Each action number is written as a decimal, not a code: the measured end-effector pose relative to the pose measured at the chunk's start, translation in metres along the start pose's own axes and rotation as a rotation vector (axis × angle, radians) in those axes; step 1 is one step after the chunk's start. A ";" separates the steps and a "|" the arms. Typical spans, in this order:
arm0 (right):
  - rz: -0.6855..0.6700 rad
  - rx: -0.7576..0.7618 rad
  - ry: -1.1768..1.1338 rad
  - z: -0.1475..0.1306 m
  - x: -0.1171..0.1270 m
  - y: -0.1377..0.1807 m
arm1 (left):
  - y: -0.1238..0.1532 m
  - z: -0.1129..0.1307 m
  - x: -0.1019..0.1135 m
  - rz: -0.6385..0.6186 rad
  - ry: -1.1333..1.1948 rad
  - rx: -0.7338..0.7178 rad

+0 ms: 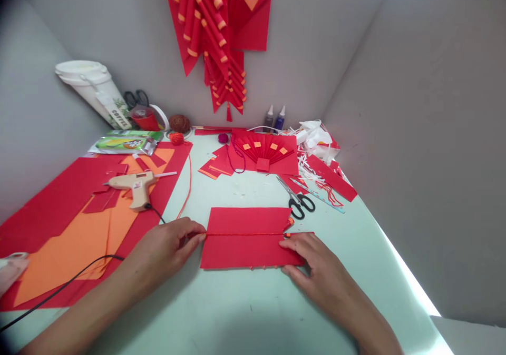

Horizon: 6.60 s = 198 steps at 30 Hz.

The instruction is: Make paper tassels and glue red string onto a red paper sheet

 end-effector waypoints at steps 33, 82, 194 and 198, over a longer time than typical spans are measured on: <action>0.181 0.129 0.114 0.040 0.023 -0.010 | 0.029 -0.008 -0.015 0.009 0.028 -0.010; 0.330 0.147 0.128 0.034 0.024 -0.012 | 0.024 -0.023 -0.029 -0.051 0.059 0.045; 0.283 0.250 0.263 0.029 0.019 -0.008 | 0.027 -0.013 -0.024 -0.027 0.114 0.061; 0.266 0.230 0.266 0.030 0.019 -0.009 | 0.027 -0.013 -0.024 -0.030 0.102 0.058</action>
Point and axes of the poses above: each hand's wrist, its own y-axis away from the middle knuckle, its own x-axis out of the back of the hand, z = x × y, the point moved 4 cm from there along -y, towards the middle knuckle, and after that the axes turned 15 degrees about x, right-handed, at the moved point
